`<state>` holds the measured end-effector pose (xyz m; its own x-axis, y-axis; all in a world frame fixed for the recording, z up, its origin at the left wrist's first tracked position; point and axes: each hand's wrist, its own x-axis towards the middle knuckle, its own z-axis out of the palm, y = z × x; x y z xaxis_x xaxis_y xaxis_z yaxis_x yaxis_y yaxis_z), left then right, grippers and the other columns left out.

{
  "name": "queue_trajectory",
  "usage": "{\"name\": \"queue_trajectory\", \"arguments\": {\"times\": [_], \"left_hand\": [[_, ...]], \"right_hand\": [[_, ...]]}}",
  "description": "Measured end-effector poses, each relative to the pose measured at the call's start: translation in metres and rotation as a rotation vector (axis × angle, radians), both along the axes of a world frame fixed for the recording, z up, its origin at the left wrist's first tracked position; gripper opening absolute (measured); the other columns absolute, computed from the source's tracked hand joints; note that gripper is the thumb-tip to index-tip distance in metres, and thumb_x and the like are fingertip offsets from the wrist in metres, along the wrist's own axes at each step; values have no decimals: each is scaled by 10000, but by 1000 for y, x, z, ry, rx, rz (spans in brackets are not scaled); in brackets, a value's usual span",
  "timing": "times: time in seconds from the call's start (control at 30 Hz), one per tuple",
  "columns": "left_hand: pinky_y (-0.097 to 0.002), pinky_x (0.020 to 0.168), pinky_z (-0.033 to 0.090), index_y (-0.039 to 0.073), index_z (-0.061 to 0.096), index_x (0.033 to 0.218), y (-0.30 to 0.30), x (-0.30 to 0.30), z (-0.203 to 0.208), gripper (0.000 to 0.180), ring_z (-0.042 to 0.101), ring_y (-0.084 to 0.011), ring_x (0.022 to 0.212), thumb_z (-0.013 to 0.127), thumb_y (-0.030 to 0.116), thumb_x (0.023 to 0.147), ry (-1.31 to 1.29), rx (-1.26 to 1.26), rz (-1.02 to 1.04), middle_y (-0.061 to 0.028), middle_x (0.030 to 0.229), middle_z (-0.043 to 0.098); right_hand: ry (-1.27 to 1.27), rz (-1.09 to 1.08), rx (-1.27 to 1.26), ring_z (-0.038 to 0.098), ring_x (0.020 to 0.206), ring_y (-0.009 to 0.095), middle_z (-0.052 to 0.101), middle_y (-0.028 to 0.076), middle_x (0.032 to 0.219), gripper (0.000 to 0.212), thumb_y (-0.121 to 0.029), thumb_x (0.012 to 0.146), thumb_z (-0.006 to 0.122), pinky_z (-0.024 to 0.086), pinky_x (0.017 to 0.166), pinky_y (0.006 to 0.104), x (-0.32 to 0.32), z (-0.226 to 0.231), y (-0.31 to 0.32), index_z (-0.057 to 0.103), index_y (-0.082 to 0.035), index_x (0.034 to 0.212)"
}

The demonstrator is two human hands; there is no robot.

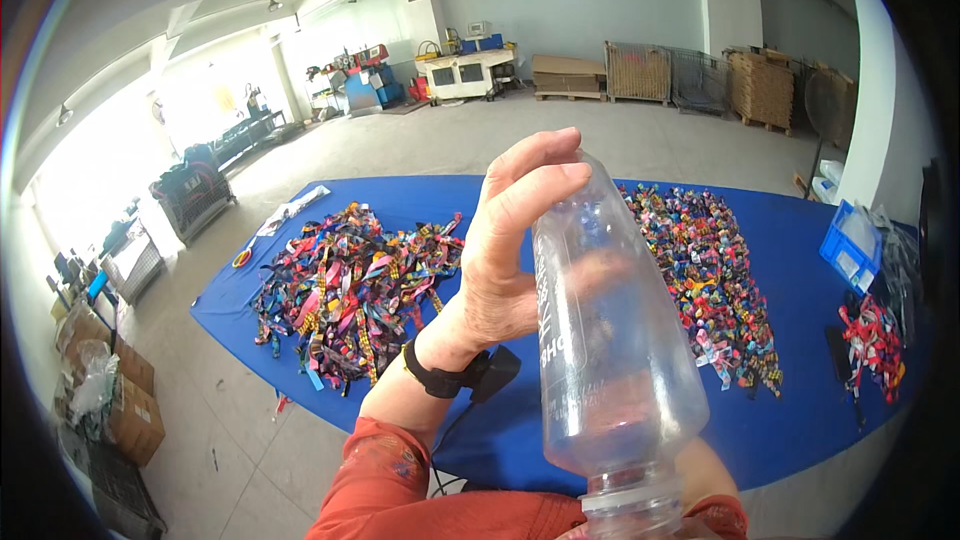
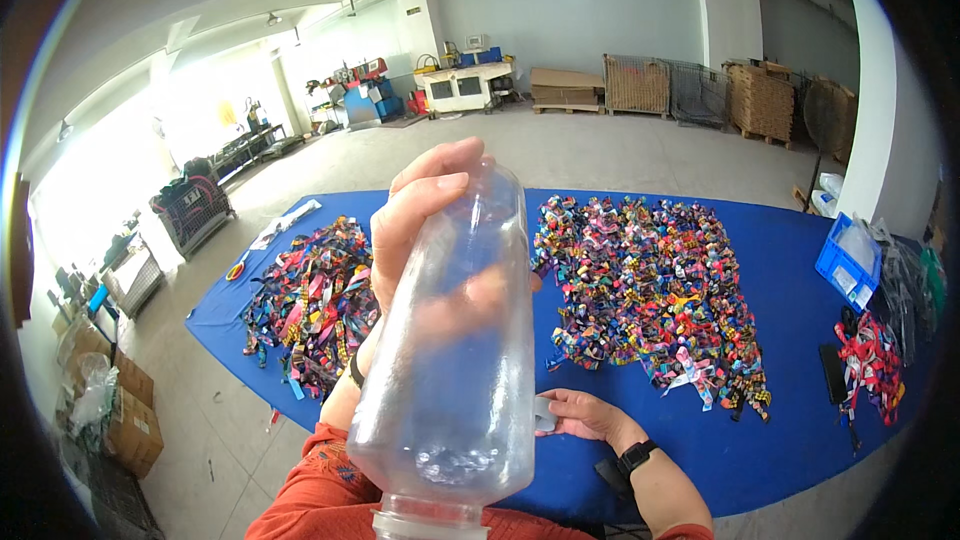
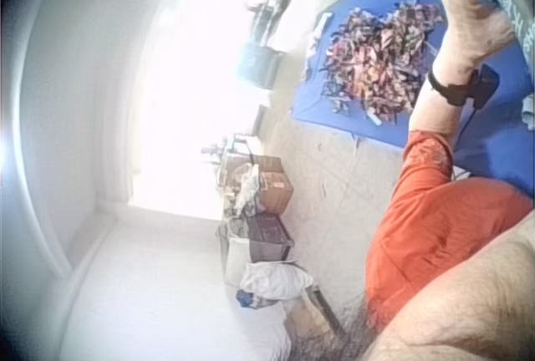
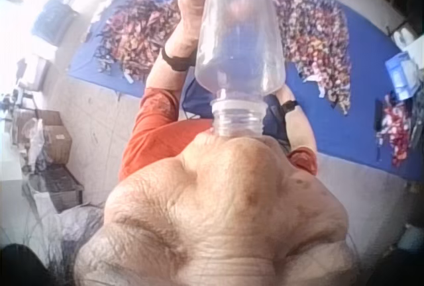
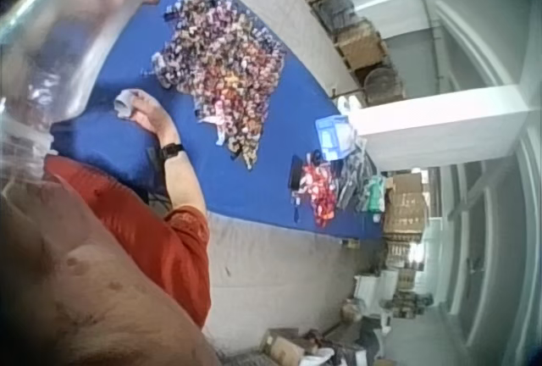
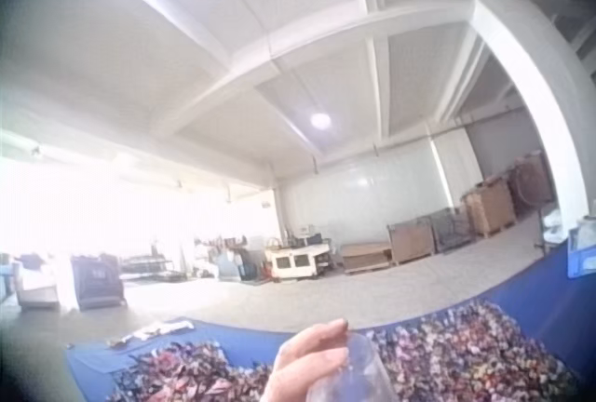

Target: Sort and arrange colorful lanyards on a large table.

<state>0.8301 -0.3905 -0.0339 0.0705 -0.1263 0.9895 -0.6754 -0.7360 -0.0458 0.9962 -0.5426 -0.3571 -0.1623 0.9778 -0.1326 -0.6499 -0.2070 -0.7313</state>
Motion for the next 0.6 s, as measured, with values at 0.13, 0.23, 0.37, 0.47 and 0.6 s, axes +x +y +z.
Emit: {"name": "queue_trajectory", "arguments": {"times": [0.13,0.23,0.37,0.47,0.6], "left_hand": [[-420,964,535,80,536,1365,-6,-8,11,781,569,-339,1231,933,146,695,2,33,-16,-233,1443,484],[-423,971,533,82,531,1373,-13,-16,20,785,569,-341,1234,930,136,699,-9,67,16,-237,1443,482],[-424,975,533,83,529,1375,-18,-22,30,784,561,-344,1254,924,114,699,-11,107,13,-240,1443,481],[-424,978,534,82,528,1374,-20,-24,34,787,554,-349,1266,925,105,694,0,122,-3,-242,1443,481],[-430,983,533,76,524,1372,-26,-22,36,797,549,-356,1275,927,96,684,-18,118,15,-245,1444,478]], "right_hand": [[13,25,7,560,1284,281,590,157,1343,516,-260,985,674,425,1114,516,0,-2,3,500,21,1381],[21,58,58,578,1261,268,609,154,1316,534,-286,980,683,425,1120,498,-2,2,3,503,23,1377],[0,50,67,591,1243,264,621,151,1301,545,-294,978,686,423,1123,487,0,-6,2,501,31,1375],[-10,45,67,599,1231,260,627,148,1294,553,-298,978,687,426,1122,480,-1,-2,1,497,37,1374],[-22,70,90,603,1223,247,631,147,1290,581,-311,972,696,433,1116,464,-2,2,1,486,48,1377]]}}
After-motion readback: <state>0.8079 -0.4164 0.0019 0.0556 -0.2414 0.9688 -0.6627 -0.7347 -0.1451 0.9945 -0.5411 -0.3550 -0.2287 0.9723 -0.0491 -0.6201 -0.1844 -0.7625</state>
